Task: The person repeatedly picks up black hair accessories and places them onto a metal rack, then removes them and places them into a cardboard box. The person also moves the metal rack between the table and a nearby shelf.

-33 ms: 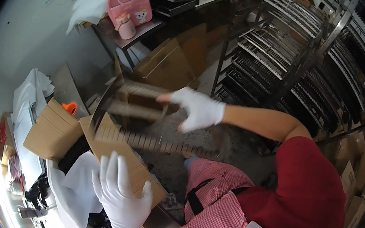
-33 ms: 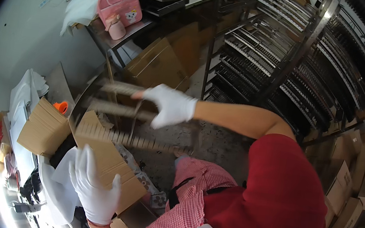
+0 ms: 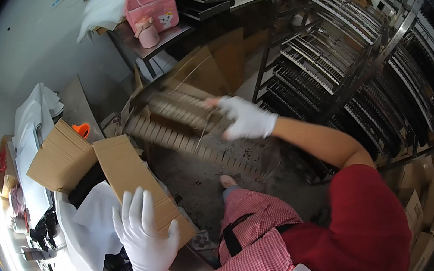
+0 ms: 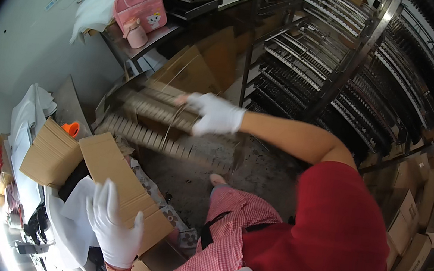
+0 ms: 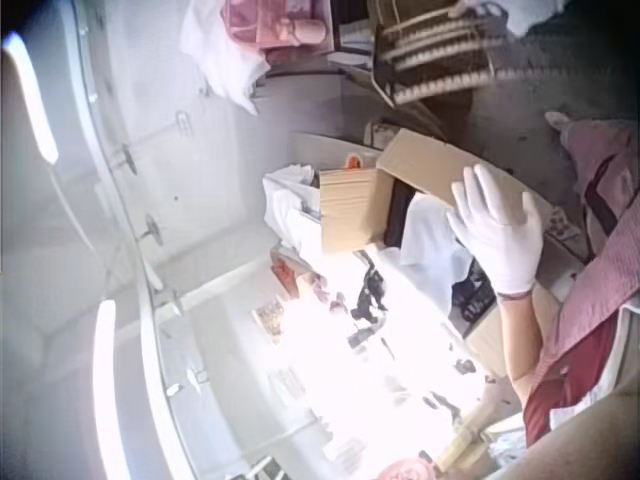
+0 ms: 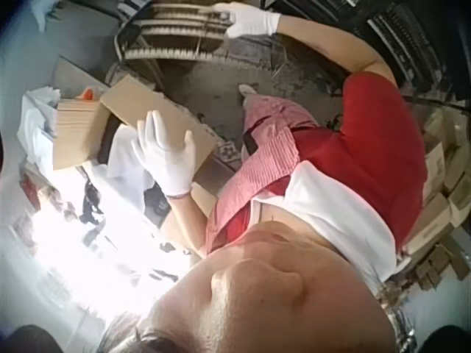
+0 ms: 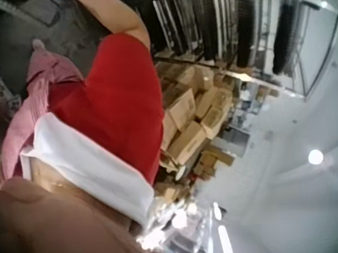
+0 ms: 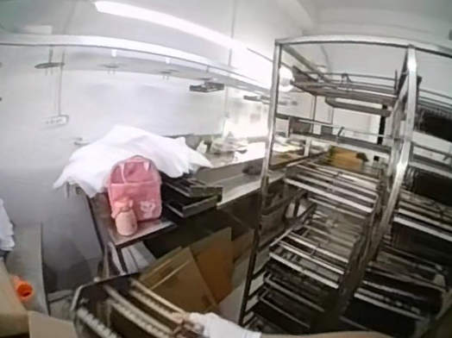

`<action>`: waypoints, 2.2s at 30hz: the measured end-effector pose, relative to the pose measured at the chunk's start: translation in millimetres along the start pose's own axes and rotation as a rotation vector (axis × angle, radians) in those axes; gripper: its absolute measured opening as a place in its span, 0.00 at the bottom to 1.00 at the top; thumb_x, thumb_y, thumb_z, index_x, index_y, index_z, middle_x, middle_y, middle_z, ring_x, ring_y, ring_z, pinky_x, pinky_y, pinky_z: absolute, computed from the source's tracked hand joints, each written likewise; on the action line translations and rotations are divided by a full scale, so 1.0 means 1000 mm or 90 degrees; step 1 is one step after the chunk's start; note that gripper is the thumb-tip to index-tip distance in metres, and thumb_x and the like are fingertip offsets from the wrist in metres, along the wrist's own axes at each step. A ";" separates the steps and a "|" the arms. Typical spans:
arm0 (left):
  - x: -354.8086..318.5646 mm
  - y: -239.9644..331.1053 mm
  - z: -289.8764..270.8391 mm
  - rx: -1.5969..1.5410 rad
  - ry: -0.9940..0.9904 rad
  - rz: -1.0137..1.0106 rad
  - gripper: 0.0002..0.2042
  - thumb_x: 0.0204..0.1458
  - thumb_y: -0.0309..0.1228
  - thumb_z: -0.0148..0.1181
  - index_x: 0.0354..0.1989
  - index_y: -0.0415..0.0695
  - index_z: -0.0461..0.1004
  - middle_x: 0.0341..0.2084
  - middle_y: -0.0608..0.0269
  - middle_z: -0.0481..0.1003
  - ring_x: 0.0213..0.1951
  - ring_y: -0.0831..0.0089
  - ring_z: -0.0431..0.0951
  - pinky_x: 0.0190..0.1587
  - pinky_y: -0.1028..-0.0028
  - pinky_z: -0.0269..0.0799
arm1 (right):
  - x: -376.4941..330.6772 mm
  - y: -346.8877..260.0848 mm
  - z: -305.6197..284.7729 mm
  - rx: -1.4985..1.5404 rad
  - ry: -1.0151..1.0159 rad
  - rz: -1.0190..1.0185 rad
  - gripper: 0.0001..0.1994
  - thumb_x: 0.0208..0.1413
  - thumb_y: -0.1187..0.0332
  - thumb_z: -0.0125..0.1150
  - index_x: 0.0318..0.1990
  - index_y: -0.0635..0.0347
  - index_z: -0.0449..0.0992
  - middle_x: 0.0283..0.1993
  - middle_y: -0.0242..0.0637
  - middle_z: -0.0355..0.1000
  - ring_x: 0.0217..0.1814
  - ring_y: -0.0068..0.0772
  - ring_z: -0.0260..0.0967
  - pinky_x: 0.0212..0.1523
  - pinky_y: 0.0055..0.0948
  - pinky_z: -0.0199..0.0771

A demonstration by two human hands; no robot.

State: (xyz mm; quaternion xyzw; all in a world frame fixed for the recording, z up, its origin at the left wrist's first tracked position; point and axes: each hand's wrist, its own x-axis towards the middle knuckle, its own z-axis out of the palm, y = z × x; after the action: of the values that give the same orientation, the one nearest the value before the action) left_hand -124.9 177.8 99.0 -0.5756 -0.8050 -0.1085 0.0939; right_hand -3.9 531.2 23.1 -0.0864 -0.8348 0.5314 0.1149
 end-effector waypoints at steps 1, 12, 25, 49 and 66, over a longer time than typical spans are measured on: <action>-0.014 -0.008 0.014 0.010 -0.030 -0.040 0.47 0.34 0.34 0.74 0.67 0.38 0.57 0.63 0.47 0.63 0.67 0.44 0.59 0.66 0.41 0.51 | -0.012 0.005 -0.031 -0.051 0.072 0.168 0.44 0.41 0.67 0.68 0.71 0.59 0.59 0.72 0.44 0.59 0.63 0.37 0.68 0.65 0.36 0.69; -0.056 -0.019 0.065 0.114 -0.074 -0.234 0.36 0.38 0.34 0.73 0.60 0.37 0.69 0.63 0.32 0.63 0.60 0.35 0.65 0.62 0.47 0.63 | -0.106 0.024 -0.222 -0.099 0.340 0.330 0.34 0.44 0.68 0.69 0.63 0.60 0.69 0.57 0.42 0.73 0.46 0.28 0.75 0.57 0.29 0.69; -0.067 -0.025 0.085 0.068 -0.082 -0.341 0.34 0.36 0.28 0.71 0.58 0.38 0.70 0.66 0.37 0.60 0.65 0.39 0.60 0.65 0.48 0.57 | -0.129 0.062 -0.367 -0.919 0.416 0.306 0.23 0.48 0.66 0.68 0.56 0.51 0.78 0.61 0.47 0.71 0.61 0.52 0.69 0.63 0.42 0.68; -0.398 -0.189 0.009 0.150 0.112 -0.981 0.26 0.56 0.40 0.59 0.64 0.47 0.68 0.63 0.50 0.66 0.66 0.51 0.62 0.67 0.58 0.60 | -0.052 0.176 -0.180 0.060 0.301 0.499 0.22 0.64 0.46 0.51 0.51 0.54 0.75 0.28 0.25 0.71 0.19 0.18 0.63 0.19 0.21 0.61; -0.376 -0.343 -0.003 0.269 0.025 -0.740 0.19 0.55 0.35 0.52 0.53 0.44 0.77 0.52 0.47 0.76 0.56 0.51 0.74 0.58 0.58 0.69 | 0.194 -0.254 0.104 -0.486 -0.062 -0.662 0.21 0.47 0.81 0.51 0.52 0.63 0.74 0.36 0.34 0.64 0.36 0.29 0.61 0.38 0.29 0.62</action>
State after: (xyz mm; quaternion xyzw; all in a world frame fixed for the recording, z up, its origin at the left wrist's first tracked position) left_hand -329.6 -271.4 -24.9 -0.0102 -0.9892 0.0091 0.1462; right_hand -224.6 386.1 230.0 0.3187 -0.9022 0.0755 0.2808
